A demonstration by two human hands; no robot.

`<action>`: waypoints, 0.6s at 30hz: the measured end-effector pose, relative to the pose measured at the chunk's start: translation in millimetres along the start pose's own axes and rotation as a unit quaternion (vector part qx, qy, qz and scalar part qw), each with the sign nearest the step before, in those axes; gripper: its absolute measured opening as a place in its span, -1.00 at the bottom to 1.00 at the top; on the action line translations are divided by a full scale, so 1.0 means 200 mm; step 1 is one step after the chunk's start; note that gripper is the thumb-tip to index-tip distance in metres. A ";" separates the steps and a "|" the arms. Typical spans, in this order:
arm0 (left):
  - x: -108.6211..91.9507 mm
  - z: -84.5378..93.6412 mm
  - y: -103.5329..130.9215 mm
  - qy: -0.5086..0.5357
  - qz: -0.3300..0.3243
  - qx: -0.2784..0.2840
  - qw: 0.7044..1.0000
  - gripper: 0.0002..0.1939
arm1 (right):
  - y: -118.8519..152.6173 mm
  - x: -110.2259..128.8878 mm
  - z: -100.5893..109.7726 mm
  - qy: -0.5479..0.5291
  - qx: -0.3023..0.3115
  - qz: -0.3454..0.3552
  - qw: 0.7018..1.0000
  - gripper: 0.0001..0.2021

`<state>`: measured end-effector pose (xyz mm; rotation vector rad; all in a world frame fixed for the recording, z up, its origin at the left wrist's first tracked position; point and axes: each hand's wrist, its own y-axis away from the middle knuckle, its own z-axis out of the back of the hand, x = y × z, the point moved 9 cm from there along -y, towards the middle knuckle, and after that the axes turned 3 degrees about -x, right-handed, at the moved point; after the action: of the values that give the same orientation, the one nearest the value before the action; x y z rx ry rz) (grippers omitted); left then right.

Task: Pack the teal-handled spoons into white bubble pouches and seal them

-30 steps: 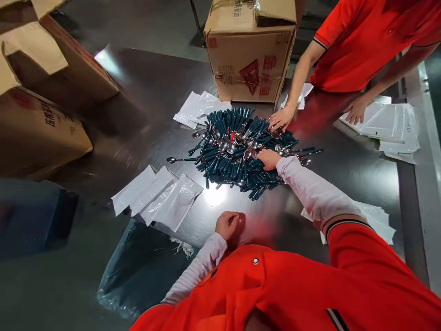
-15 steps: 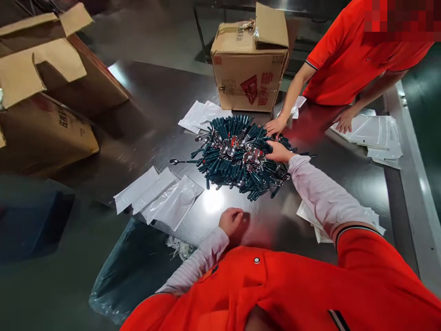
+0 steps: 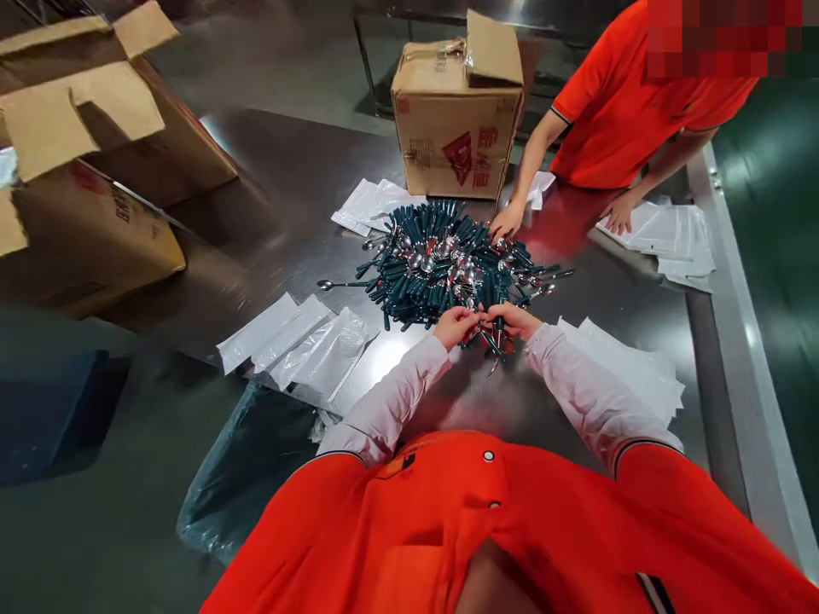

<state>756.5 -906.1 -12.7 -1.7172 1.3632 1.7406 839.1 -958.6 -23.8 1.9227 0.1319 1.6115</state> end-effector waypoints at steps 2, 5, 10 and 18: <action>0.09 -0.01 0.02 -0.007 0.038 0.030 0.999 -0.67 | 0.03 -0.12 -0.03 -0.035 0.010 -0.035 0.999 -0.87; 0.13 0.02 0.05 -0.075 -0.006 0.024 0.997 -0.76 | 0.09 -0.30 -0.09 -0.114 0.032 -0.096 0.988 -0.85; 0.16 -0.04 0.22 -0.152 -0.177 0.111 0.966 -0.76 | 0.20 -0.49 -0.13 -0.250 0.014 -0.121 0.961 -0.85; 0.39 0.04 0.33 -0.213 -0.157 -0.001 0.964 -0.87 | 0.27 -0.69 -0.09 -0.282 -0.125 -0.109 0.945 -0.87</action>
<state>683.4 -959.9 -59.1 -1.3583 0.8532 1.7855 770.8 -1057.0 -112.1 2.0037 -0.0895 0.8450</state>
